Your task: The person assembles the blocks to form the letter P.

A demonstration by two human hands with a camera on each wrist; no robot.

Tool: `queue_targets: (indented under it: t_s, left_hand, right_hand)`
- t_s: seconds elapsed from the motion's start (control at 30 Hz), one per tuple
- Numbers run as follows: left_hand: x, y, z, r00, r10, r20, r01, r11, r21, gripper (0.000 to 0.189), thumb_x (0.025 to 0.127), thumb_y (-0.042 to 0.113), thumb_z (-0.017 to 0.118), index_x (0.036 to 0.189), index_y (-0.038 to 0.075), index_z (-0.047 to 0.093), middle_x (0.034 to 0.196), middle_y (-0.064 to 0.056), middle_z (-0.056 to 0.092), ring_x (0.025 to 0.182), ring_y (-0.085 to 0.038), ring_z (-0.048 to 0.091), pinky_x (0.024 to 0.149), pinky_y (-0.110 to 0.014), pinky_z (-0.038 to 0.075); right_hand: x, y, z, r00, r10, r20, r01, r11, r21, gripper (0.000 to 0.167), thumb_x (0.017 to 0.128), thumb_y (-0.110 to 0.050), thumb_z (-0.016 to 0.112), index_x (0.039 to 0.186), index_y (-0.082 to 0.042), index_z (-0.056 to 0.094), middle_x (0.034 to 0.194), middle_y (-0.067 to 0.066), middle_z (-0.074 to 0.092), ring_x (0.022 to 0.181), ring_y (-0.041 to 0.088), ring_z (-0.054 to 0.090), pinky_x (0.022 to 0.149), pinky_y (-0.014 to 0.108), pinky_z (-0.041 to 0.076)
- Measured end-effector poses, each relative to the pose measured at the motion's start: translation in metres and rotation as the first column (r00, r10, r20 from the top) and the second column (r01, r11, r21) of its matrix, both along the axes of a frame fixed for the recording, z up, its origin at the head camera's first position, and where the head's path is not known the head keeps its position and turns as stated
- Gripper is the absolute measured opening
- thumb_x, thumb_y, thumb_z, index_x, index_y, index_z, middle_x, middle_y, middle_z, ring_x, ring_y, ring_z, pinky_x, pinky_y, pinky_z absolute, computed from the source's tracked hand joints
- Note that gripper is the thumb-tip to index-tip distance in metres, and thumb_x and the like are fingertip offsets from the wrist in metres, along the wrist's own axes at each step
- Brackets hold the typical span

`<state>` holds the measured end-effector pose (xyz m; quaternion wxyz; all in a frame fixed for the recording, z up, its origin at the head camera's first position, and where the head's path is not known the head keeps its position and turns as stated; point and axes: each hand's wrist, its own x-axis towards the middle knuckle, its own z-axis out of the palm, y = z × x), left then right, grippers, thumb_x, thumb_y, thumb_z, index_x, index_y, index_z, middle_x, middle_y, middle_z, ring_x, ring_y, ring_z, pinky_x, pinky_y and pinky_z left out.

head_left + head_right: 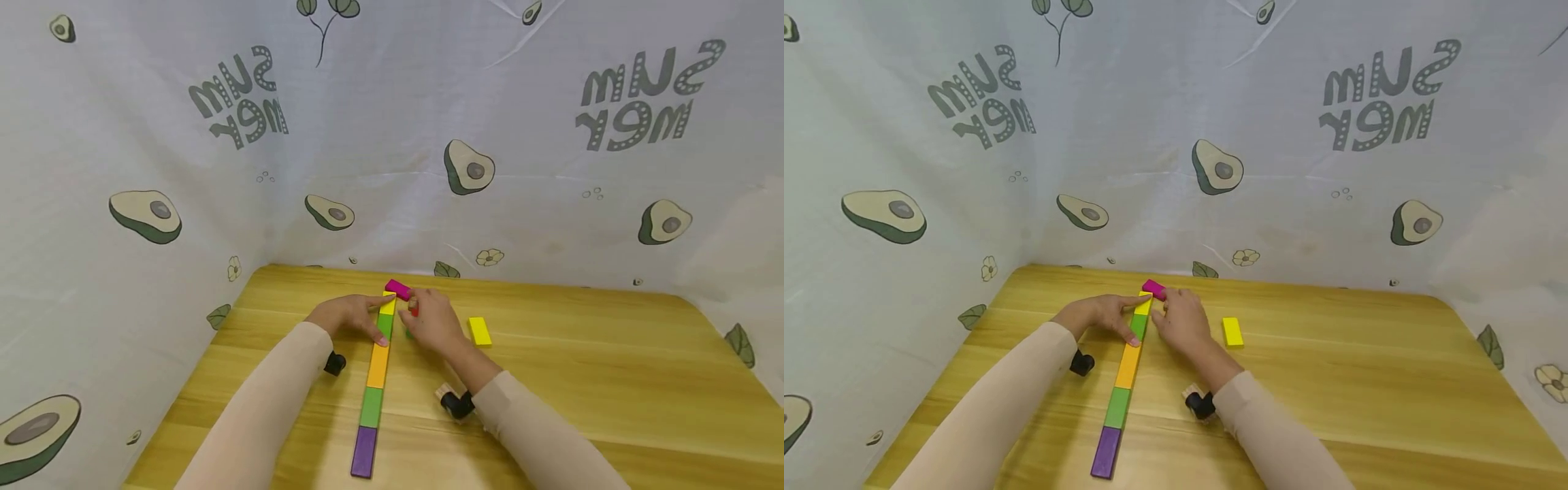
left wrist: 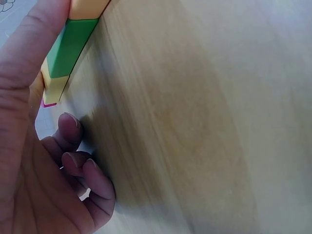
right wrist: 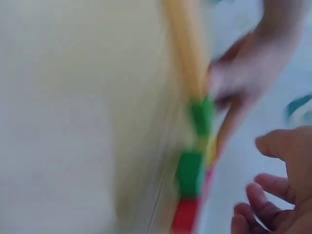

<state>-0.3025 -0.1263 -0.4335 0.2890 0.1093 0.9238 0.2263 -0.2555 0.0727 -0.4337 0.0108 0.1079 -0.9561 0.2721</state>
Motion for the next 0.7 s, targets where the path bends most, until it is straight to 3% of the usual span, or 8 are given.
queue_targets:
  t_s: [0.1, 0.23, 0.37, 0.5, 0.7]
  left_hand:
    - [-0.001, -0.001, 0.001, 1.0, 0.001, 0.002, -0.001, 1.0, -0.006, 0.107, 0.067, 0.061, 0.089, 0.155, 0.056, 0.029, 0.17, -0.003, 0.027, 0.156, -0.035, 0.027, 0.125, -0.062, 0.026]
    - [-0.001, -0.001, 0.0, 1.0, 0.01, 0.018, -0.01, 1.0, 0.01, 0.108, 0.065, 0.061, 0.09, 0.155, 0.056, 0.03, 0.17, -0.003, 0.027, 0.156, -0.034, 0.027, 0.125, -0.062, 0.025]
    - [0.0, -0.001, 0.001, 1.0, 0.013, 0.026, -0.013, 1.0, 0.01, 0.109, 0.064, 0.063, 0.09, 0.155, 0.056, 0.03, 0.17, -0.004, 0.028, 0.155, -0.034, 0.028, 0.124, -0.061, 0.026]
    - [0.0, 0.0, 0.002, 0.999, 0.025, 0.027, -0.025, 1.0, 0.007, 0.109, 0.064, 0.062, 0.09, 0.154, 0.057, 0.03, 0.17, -0.004, 0.027, 0.155, -0.034, 0.027, 0.125, -0.062, 0.025]
    - [-0.002, -0.001, 0.0, 0.997, 0.057, 0.051, -0.058, 0.998, 0.013, 0.108, 0.064, 0.059, 0.092, 0.154, 0.056, 0.032, 0.171, -0.003, 0.026, 0.156, -0.034, 0.026, 0.126, -0.062, 0.022]
  right_hand:
    - [-0.036, 0.005, -0.008, 1.0, -0.015, 0.014, 0.015, 0.998, 0.055, 0.054, 0.096, -0.039, 0.071, 0.136, -0.003, 0.061, 0.121, 0.017, 0.065, 0.111, 0.033, 0.059, 0.098, 0.048, 0.056]
    - [-0.065, 0.01, -0.02, 0.997, 0.028, 0.075, -0.031, 0.999, 0.038, 0.05, 0.096, -0.039, 0.071, 0.131, -0.004, 0.065, 0.116, 0.015, 0.069, 0.104, 0.03, 0.06, 0.096, 0.044, 0.055]
    - [-0.074, 0.015, -0.026, 0.993, 0.018, 0.12, -0.02, 1.0, 0.016, 0.038, 0.098, -0.034, 0.069, 0.124, -0.007, 0.068, 0.106, 0.011, 0.071, 0.09, 0.024, 0.059, 0.085, 0.037, 0.054]
    - [-0.078, 0.026, -0.023, 0.983, 0.026, 0.183, -0.029, 0.999, 0.016, 0.036, 0.098, -0.031, 0.066, 0.125, -0.007, 0.065, 0.096, 0.01, 0.069, 0.079, 0.021, 0.058, 0.07, 0.029, 0.048]
    - [-0.083, 0.043, -0.021, 0.964, 0.062, 0.26, -0.051, 0.998, -0.046, 0.032, 0.1, -0.029, 0.066, 0.124, -0.009, 0.063, 0.078, 0.003, 0.053, 0.073, 0.019, 0.05, 0.065, 0.025, 0.04]
